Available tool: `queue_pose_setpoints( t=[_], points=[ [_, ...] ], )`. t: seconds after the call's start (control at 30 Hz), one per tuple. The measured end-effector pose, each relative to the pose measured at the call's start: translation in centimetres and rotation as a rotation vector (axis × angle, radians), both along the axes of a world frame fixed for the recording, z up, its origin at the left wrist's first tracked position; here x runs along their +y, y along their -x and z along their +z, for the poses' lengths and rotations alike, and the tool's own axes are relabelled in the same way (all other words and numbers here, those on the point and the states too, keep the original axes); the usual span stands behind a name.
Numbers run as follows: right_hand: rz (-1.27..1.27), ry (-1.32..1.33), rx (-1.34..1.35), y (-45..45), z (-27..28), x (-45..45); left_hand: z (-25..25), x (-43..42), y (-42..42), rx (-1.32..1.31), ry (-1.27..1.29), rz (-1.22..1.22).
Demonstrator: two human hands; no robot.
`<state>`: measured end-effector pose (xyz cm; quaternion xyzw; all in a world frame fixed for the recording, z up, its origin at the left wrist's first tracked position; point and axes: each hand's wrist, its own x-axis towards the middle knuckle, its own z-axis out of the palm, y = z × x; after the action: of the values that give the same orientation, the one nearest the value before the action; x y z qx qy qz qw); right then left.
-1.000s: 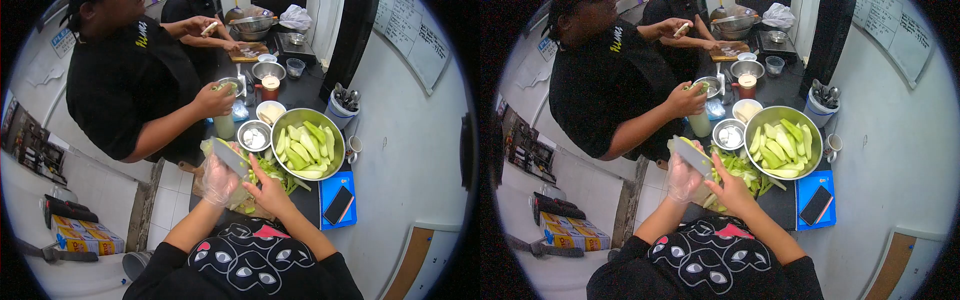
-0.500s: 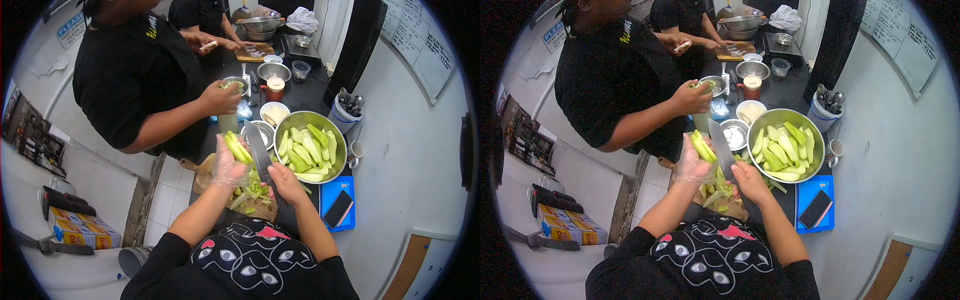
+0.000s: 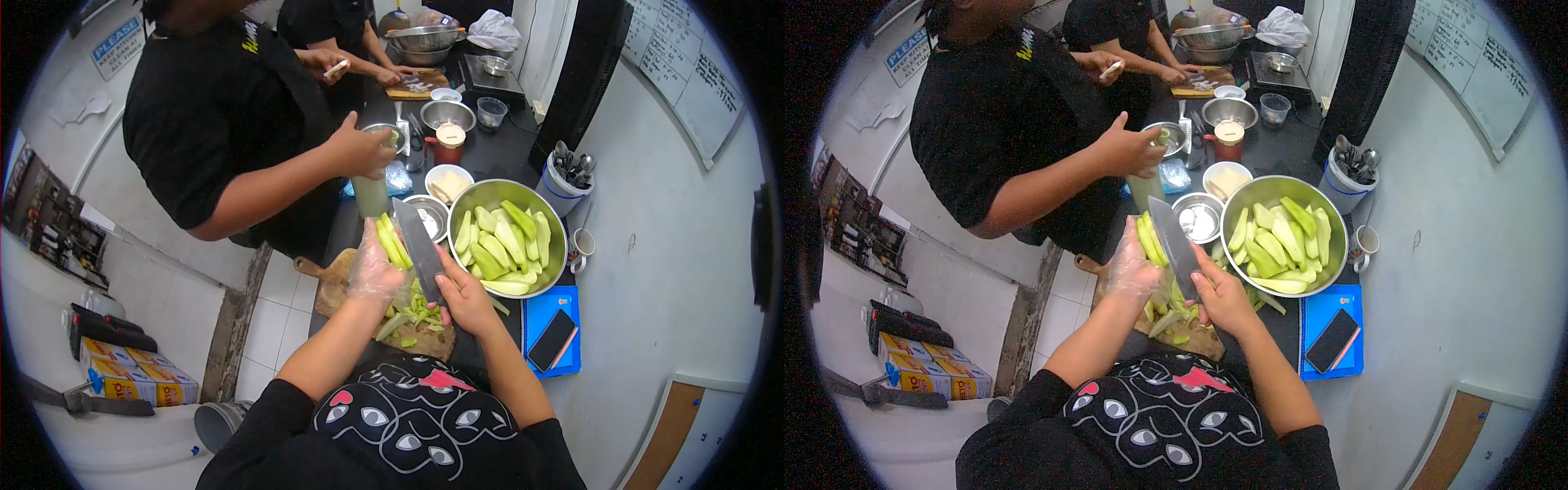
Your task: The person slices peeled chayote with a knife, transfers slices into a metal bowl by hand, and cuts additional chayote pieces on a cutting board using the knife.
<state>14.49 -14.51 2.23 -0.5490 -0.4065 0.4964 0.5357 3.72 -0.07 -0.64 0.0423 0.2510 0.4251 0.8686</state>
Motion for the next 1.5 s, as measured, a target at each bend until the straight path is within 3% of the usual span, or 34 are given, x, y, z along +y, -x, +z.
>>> queue_pose_setpoints(
  t=[0.1,0.3,0.4,0.6,0.73,0.8,0.83,0.9,1.03,1.1,1.5],
  points=[
    [0.021,0.088,-0.106,0.0,0.3,-0.3,0.6,-0.6,0.0,0.014,-0.016,-0.013],
    [-0.069,0.021,-0.328,1.2,1.4,-0.6,2.4,-2.2,-0.1,0.024,-0.068,0.031],
    [-0.183,-0.131,-0.595,1.8,-0.4,-0.3,4.4,-3.1,-0.1,0.037,-0.123,0.081],
    [-0.183,-0.171,-0.712,2.2,0.6,-0.6,3.9,-2.4,0.0,0.045,-0.124,0.093],
    [-0.115,-0.122,-1.148,2.8,1.3,-1.2,2.2,-2.1,0.0,0.147,-0.255,0.113],
    [-0.032,-0.032,-1.29,3.4,2.4,-1.8,1.8,-1.8,0.6,-0.058,-0.282,0.034],
    [0.0,-0.035,-1.273,3.4,2.7,-2.0,1.7,-1.5,0.8,-0.161,-0.296,-0.006],
    [0.064,-0.04,-1.235,3.4,2.8,-2.4,2.3,-1.3,1.1,-0.088,-0.249,0.003],
    [-0.159,-0.245,-0.922,2.8,1.2,-2.6,6.1,-1.5,0.9,0.055,0.001,0.07],
    [-0.158,-0.2,-0.864,2.3,1.3,-2.9,3.2,-0.3,1.5,0.042,-0.054,0.092],
    [-0.097,-0.172,-0.818,1.9,1.0,-3.3,3.7,0.6,1.4,0.045,-0.068,0.156]
  ],
)
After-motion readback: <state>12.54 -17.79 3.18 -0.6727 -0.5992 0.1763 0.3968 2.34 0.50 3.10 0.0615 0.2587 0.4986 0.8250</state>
